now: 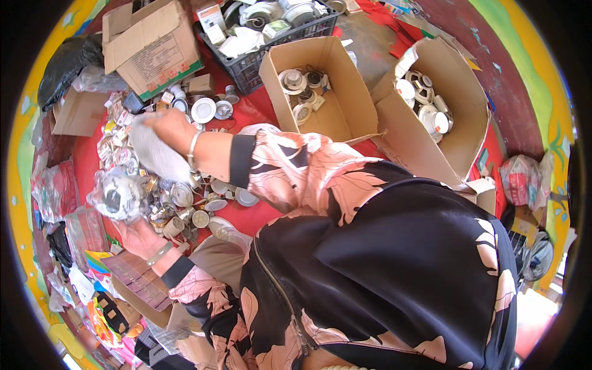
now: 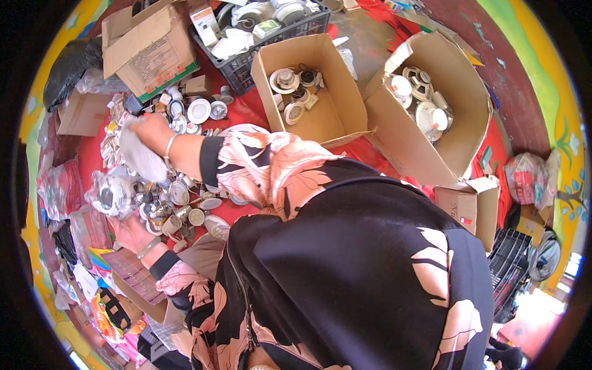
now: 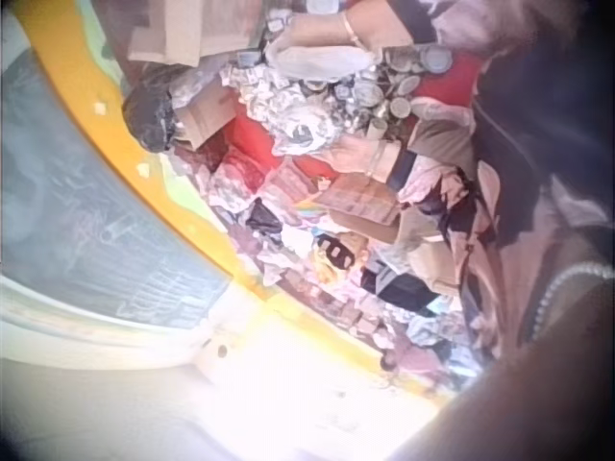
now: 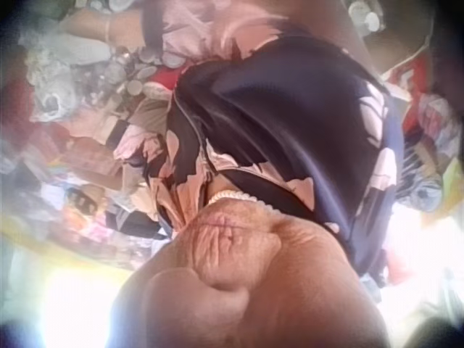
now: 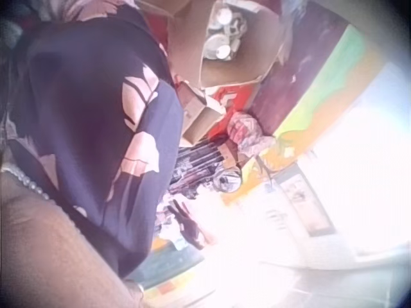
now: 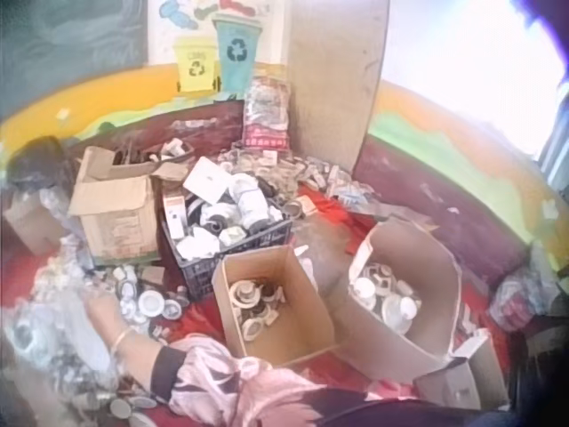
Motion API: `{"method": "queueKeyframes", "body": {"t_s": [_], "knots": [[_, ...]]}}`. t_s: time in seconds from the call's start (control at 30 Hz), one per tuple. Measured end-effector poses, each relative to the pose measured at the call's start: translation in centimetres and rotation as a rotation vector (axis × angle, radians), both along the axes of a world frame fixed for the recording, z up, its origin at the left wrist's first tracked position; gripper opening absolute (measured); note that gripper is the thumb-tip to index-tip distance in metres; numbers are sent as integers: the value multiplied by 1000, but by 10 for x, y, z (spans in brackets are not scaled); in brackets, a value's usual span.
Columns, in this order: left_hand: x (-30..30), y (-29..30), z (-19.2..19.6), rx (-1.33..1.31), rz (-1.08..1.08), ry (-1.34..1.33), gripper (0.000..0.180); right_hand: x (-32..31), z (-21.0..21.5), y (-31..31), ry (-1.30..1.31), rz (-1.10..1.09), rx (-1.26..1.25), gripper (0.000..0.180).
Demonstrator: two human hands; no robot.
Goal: The person wipes ceramic items and light fixtures with a cloth by hand before placing them into a box.
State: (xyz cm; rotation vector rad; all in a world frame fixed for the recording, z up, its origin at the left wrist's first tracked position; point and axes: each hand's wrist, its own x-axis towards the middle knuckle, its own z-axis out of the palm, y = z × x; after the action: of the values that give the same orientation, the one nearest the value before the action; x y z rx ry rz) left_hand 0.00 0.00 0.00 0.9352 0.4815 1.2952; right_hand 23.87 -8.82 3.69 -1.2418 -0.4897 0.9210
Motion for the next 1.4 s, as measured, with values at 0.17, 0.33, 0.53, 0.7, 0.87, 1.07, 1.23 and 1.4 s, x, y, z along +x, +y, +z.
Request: {"method": "queueKeyframes", "body": {"t_s": [0.17,0.33,0.53,0.7,0.87,1.07,1.23,1.4], "knots": [[60,-73,25,201,98,394,35,7,10,-76,-384,548,238,63],[88,-134,51,-190,-339,-125,38,9,18,-127,-133,441,116,36],[118,-157,77,-167,-711,-188,45,147,-5,-220,-1625,-20,428,37],[87,-122,61,-169,-500,164,46,246,-87,-307,-1025,-217,-372,29],[61,-93,18,-260,-358,386,44,251,-210,-301,-1100,277,-1261,31],[54,-70,-25,-456,-287,423,43,222,-310,-252,-931,733,-1221,32],[57,-72,-25,-424,-287,508,42,207,-337,-232,-802,713,-1169,27],[60,-72,-25,-404,-296,545,42,234,-358,-264,-634,770,-1123,23]]}}
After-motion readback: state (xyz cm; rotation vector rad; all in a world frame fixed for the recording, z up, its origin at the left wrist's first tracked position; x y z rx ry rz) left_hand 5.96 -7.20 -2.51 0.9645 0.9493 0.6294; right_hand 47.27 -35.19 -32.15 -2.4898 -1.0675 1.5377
